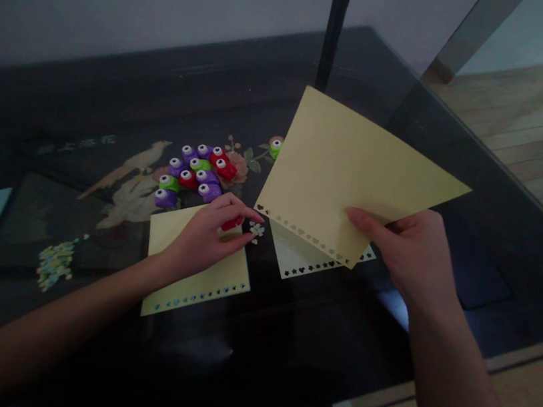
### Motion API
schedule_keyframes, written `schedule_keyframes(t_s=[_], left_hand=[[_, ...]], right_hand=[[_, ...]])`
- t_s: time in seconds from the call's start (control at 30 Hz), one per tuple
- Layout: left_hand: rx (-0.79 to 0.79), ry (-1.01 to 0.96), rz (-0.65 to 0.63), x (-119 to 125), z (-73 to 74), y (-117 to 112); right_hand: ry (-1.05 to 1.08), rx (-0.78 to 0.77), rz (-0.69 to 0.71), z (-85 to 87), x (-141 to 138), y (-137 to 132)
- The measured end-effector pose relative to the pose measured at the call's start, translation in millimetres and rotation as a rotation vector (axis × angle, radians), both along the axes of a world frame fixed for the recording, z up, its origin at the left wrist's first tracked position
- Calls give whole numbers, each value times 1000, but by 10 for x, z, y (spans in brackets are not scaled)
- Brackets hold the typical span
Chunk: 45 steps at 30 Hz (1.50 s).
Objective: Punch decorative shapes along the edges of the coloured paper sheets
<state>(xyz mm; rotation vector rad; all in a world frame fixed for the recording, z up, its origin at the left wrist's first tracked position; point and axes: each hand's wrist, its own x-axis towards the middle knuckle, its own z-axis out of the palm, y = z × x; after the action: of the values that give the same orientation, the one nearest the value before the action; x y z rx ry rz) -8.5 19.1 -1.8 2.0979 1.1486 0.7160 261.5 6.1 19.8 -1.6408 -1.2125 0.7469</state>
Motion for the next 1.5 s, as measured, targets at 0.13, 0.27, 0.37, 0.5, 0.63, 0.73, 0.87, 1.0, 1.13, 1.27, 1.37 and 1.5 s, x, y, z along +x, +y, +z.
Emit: schedule_keyframes(t_s=[0.13,0.27,0.37,0.5,0.63,0.73,0.87,1.0,1.13,1.27,1.37,1.5], left_hand=[[16,16,4,-33,56,15],[-6,24,-6,-36,47,26],[-8,24,-20,-31,8,33],[-9,37,-39,-28,-26,44],[-19,61,-40,-15,-25,36],[-13,71,-44,-8,-23,20],[1,68,-41,-17,-25,13],[0,51,-42,-24,-24,24],[-11,35,-36,-19,-30,29],[-29,47,-36,-19,-18,20],[-10,38,-31,-36,6,19],[-45,-8,-12,-87,31,30]], right_hand=[[-29,6,-14,23,-1,-10],[-61,-3,-13,14,13,-15],[-44,6,1,3,11,-13],[-45,24,14,-12,11,-10],[-40,32,8,-19,22,-9],[-44,32,11,-23,30,-8],[-37,36,2,-32,32,-7],[-21,38,-6,-24,18,-8],[-32,45,-6,-6,4,-16],[-42,22,-2,5,-2,-15],[-32,14,-1,14,-7,-11],[-50,20,-10,17,2,-6]])
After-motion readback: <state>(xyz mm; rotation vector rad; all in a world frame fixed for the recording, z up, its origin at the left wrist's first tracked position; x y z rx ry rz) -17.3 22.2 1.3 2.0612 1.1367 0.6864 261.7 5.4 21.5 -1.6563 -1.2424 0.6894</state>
